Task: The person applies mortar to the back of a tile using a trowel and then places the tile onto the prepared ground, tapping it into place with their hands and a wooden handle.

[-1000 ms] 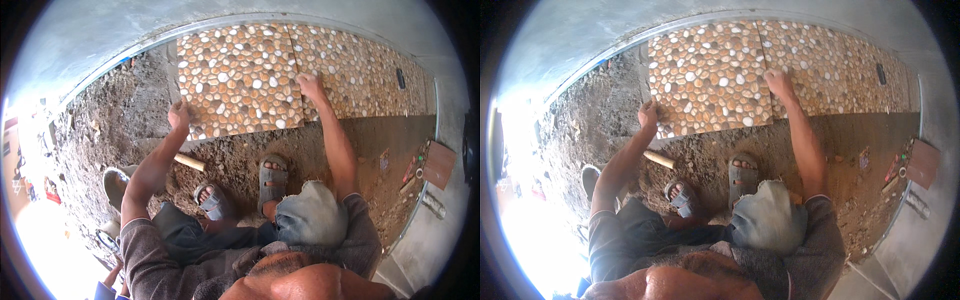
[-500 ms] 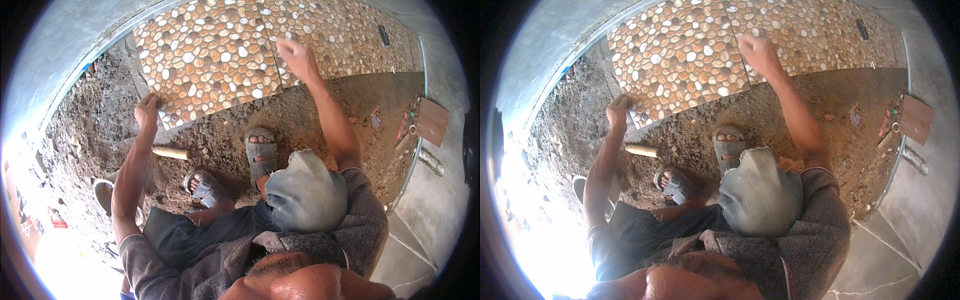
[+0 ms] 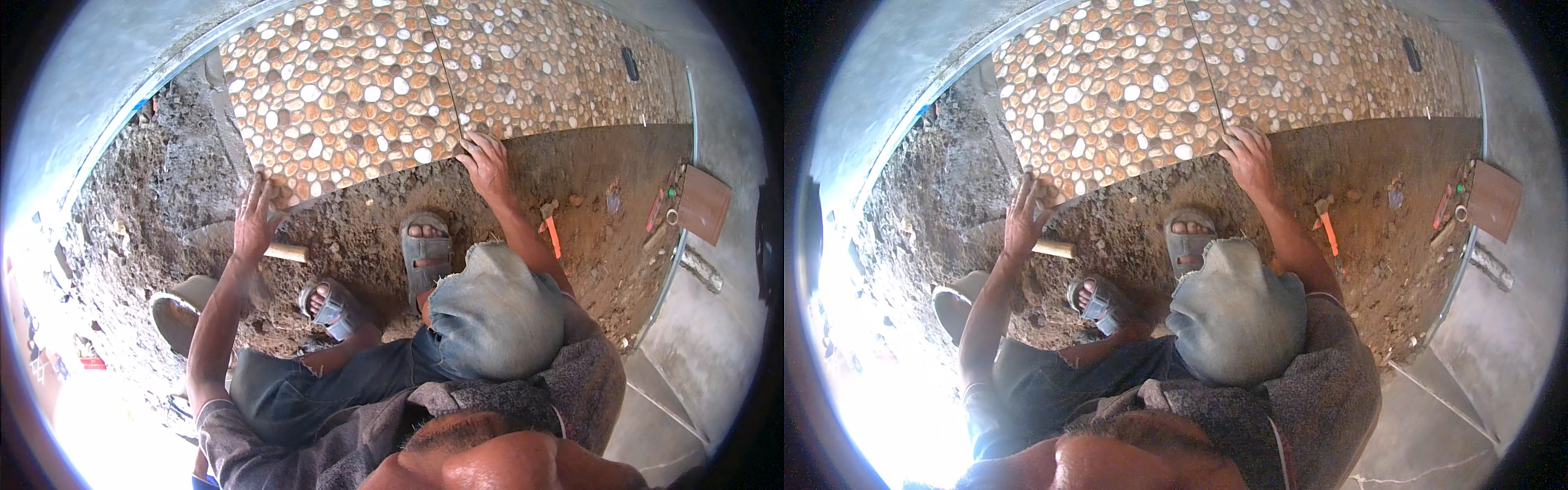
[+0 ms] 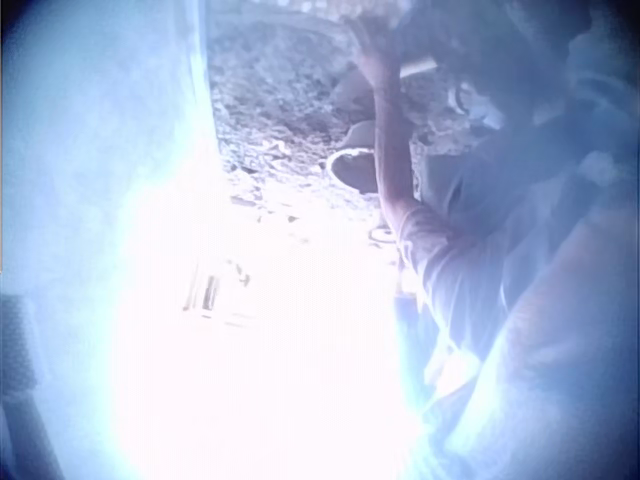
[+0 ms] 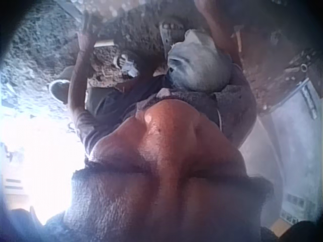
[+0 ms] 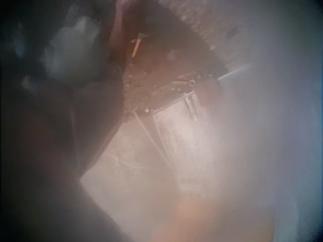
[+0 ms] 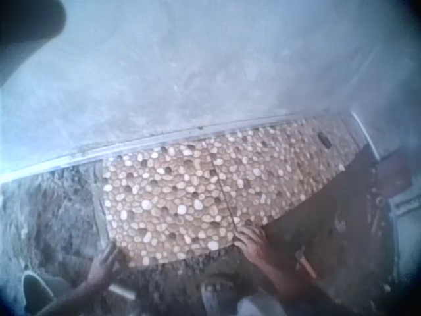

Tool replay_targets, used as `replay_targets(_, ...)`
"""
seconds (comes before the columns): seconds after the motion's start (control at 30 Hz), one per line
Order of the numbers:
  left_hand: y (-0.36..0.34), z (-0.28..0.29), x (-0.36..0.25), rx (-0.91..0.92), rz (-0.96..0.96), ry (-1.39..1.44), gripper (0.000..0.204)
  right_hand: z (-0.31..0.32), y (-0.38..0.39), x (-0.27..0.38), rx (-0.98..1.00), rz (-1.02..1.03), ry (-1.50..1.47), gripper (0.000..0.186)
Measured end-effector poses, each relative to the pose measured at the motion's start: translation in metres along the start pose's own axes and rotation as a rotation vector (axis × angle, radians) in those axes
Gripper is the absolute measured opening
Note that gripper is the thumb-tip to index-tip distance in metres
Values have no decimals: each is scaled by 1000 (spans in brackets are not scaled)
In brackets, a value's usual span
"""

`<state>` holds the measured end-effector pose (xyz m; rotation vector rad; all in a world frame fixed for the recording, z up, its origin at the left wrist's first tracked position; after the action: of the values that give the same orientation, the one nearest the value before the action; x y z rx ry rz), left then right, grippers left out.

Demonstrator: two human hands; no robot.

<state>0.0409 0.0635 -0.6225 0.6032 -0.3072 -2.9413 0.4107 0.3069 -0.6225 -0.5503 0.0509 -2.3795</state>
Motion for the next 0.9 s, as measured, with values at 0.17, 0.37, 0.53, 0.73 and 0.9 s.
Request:
replay_targets(0.17,-3,-13,11,-39,-197,-48,58,-1,-2,4,-61,15,8,32)
replay_targets(0.37,-6,-33,24,118,-241,-229,50,-2,-4,3,-76,-14,-16,34)
replay_targets(0.53,-6,-31,24,67,-199,-98,53,-4,-6,2,-78,-29,10,36)
replay_targets(0.73,-12,-31,23,164,-295,-506,59,-10,-8,1,-96,-39,-40,28)
replay_targets(0.9,-12,-30,25,118,-137,-109,58,-6,-13,0,-52,-27,-52,27)
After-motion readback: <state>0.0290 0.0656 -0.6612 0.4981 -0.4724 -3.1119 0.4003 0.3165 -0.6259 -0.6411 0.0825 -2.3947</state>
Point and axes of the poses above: each hand's wrist, its own y-axis away from the middle knuckle, its own z-axis out of the back of the hand, x = y × z, the point moved 4 cm from there along -y, towards the middle knuckle, and after that the axes turned 7 degrees about -z, right-handed, at the moved point
